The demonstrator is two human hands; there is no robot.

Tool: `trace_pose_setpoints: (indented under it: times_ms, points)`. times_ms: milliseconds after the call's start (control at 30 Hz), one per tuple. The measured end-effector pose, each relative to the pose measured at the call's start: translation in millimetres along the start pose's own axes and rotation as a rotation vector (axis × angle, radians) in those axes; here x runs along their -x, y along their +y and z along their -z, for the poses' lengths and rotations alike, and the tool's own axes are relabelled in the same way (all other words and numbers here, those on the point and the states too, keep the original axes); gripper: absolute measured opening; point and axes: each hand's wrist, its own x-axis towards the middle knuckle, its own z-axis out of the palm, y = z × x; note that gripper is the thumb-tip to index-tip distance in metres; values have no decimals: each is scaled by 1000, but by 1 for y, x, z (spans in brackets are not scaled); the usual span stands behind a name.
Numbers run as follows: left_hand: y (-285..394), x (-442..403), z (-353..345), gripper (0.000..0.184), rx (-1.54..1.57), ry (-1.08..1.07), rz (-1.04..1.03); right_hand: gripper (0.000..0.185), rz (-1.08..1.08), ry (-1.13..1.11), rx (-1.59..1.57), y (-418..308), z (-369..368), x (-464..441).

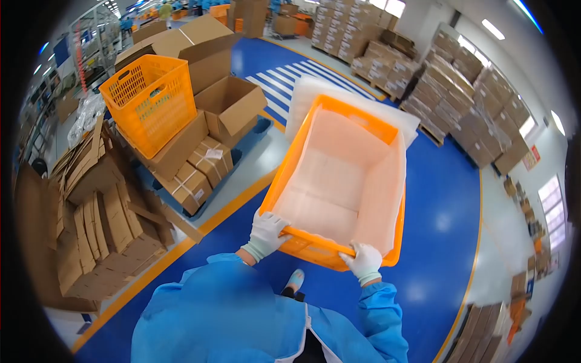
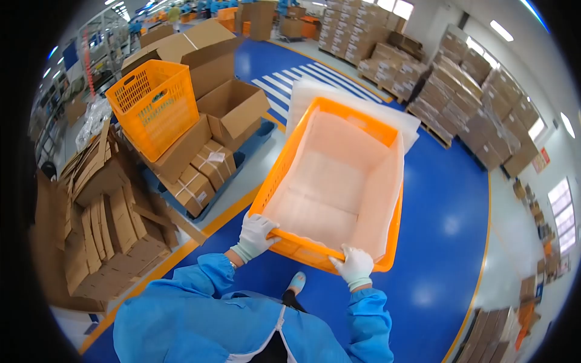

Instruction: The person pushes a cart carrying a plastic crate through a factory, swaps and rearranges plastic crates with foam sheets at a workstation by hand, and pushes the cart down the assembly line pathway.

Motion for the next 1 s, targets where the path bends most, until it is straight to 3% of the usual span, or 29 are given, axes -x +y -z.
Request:
trace_pose_setpoints:
  times_ms: [433, 1000]
  points:
    - [-89, -343, -175, 32, -107, 110, 83, 38, 103, -51, -71, 197, -50, -400]
    - [-268, -729, -319, 30, -159, 160, 280, 38, 454, -80, -73, 338, -151, -923]
